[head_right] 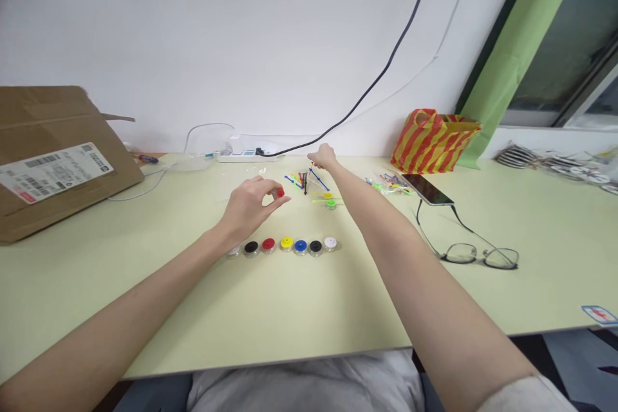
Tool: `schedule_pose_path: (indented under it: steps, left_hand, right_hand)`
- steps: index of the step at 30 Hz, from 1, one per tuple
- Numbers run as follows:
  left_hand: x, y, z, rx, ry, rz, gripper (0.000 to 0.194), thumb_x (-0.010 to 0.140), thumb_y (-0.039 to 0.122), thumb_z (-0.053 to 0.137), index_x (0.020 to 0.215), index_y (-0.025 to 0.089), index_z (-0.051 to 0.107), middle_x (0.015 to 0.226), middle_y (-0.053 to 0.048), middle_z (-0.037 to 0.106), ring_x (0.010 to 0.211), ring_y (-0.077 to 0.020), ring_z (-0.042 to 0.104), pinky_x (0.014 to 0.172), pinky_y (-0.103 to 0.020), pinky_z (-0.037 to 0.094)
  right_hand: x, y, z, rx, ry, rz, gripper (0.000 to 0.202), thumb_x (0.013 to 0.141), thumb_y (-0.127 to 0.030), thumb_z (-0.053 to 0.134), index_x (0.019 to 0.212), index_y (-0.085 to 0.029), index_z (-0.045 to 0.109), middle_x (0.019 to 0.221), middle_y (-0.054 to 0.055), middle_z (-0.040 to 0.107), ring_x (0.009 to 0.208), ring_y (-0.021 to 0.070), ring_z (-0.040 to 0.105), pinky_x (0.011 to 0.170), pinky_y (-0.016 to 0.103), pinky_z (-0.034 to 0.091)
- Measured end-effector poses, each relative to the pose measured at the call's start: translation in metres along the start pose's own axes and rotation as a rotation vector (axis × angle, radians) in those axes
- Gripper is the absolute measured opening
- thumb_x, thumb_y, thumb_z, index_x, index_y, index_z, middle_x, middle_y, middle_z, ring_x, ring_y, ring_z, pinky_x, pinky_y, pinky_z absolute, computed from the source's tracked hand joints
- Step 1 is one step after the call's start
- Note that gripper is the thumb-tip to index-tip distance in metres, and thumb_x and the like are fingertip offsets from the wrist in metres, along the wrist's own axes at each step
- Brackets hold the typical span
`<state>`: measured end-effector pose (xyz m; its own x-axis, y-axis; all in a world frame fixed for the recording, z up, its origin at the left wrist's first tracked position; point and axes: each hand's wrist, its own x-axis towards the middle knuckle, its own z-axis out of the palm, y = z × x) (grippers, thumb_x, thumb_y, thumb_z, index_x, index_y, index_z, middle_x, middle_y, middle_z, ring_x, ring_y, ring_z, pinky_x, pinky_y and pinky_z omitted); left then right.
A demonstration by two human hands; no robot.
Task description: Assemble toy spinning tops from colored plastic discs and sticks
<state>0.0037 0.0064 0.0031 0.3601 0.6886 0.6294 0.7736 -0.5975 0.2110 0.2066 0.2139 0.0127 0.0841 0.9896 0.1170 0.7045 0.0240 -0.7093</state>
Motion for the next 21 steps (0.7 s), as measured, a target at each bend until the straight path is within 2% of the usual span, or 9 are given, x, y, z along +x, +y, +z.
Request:
schedule_pose_path:
  steps: [7, 12, 16, 21]
  left_hand:
    - [-0.001, 0.002, 0.000, 0.002, -0.013, -0.020, 0.013, 0.090, 0.031, 0.070, 0.086, 0.021, 0.064, 0.082, 0.000, 0.068, 0.080, -0.0201, 0.059, 0.076, -0.033, 0.043]
    - [0.000, 0.002, 0.001, 0.002, -0.024, -0.019, 0.015, 0.091, 0.033, 0.070, 0.086, 0.021, 0.064, 0.081, 0.000, 0.068, 0.080, -0.0202, 0.060, 0.076, -0.033, 0.044]
    - [-0.001, 0.002, 0.002, -0.002, -0.021, -0.009, 0.014, 0.091, 0.032, 0.070, 0.086, 0.021, 0.064, 0.081, 0.000, 0.068, 0.079, -0.0198, 0.059, 0.076, -0.033, 0.044]
    - [-0.002, 0.001, 0.004, -0.008, -0.020, 0.002, 0.014, 0.091, 0.033, 0.070, 0.087, 0.021, 0.064, 0.082, 0.000, 0.068, 0.079, -0.0196, 0.060, 0.077, -0.033, 0.045]
  right_hand:
    - [0.003, 0.001, 0.003, 0.165, 0.110, -0.099, 0.017, 0.080, -0.016, 0.063, 0.065, -0.010, 0.061, 0.050, 0.007, 0.062, 0.051, 0.0136, 0.062, 0.053, 0.019, 0.049]
    - [0.006, -0.011, -0.005, 0.340, 0.228, -0.054, 0.018, 0.087, -0.020, 0.057, 0.070, -0.014, 0.059, 0.055, 0.005, 0.064, 0.054, 0.0130, 0.065, 0.050, 0.018, 0.047]
    - [-0.002, -0.019, -0.010, 0.472, 0.205, 0.000, 0.015, 0.087, -0.019, 0.059, 0.073, -0.016, 0.055, 0.057, 0.004, 0.064, 0.050, 0.0117, 0.064, 0.044, 0.016, 0.043]
    - [-0.022, -0.025, -0.021, 0.598, 0.074, 0.013, 0.017, 0.086, -0.015, 0.059, 0.070, -0.015, 0.053, 0.058, 0.004, 0.064, 0.044, 0.0069, 0.055, 0.041, 0.015, 0.039]
